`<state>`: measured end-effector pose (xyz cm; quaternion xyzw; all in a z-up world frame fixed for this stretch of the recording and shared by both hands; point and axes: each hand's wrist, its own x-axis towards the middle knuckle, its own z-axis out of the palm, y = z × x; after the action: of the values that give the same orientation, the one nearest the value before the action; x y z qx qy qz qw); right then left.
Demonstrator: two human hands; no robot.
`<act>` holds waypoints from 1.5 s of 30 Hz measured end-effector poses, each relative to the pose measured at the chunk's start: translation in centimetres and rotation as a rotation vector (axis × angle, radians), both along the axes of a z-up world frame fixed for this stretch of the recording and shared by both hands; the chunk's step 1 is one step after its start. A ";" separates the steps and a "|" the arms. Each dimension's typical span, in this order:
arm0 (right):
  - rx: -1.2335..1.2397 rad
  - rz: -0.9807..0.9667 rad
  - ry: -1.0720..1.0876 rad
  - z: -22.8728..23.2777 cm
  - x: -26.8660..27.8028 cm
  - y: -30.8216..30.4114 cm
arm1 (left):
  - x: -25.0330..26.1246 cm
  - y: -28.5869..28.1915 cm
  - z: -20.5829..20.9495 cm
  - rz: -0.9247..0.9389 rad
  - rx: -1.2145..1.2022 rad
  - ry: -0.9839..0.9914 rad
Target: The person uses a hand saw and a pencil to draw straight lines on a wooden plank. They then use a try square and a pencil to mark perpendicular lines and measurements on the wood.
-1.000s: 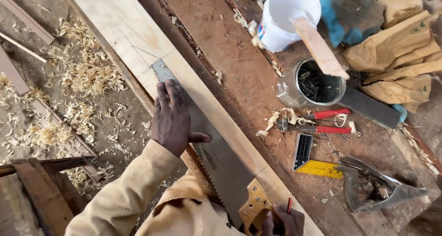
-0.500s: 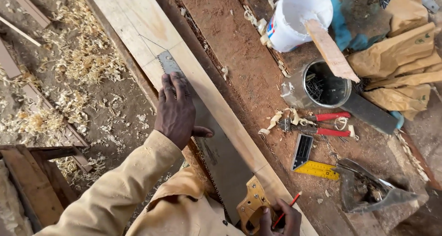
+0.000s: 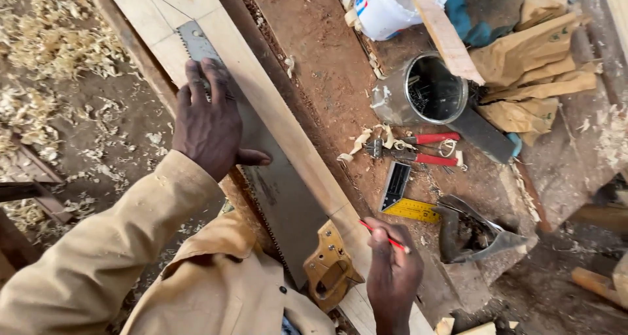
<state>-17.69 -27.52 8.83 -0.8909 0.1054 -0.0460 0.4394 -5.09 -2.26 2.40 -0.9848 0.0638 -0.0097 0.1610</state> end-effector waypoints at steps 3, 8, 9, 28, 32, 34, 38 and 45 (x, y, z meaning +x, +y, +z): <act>-0.012 0.110 0.213 0.6 1.3 0.4 | 0.2 0.0 0.0 0.019 -0.010 0.065; -0.137 0.287 0.192 -2.0 2.0 0.0 | 0.4 -0.1 0.0 0.056 -0.037 0.162; -0.134 0.280 0.228 -2.5 2.0 -0.2 | 0.4 -0.2 0.4 0.061 -0.027 0.213; -0.239 0.526 0.133 -4.4 5.0 0.9 | 0.3 -0.5 2.5 0.087 -0.064 0.311; -0.164 0.594 0.002 -4.0 6.5 1.8 | 0.3 -0.5 2.3 0.069 -0.044 0.292; -0.139 0.591 -0.003 -3.8 7.2 2.2 | 0.3 -0.4 1.4 0.077 -0.048 0.326; -0.148 0.617 -0.064 -3.7 8.2 3.2 | 0.3 -0.4 0.7 0.058 0.006 0.157; -0.086 0.646 -0.130 -5.0 11.6 5.6 | 0.4 -0.4 0.1 0.050 -0.069 0.166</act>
<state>-6.12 -21.94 3.82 -0.8913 -0.2129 0.0343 0.3989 -4.69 -2.62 2.46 -0.9885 0.0520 0.0737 0.1211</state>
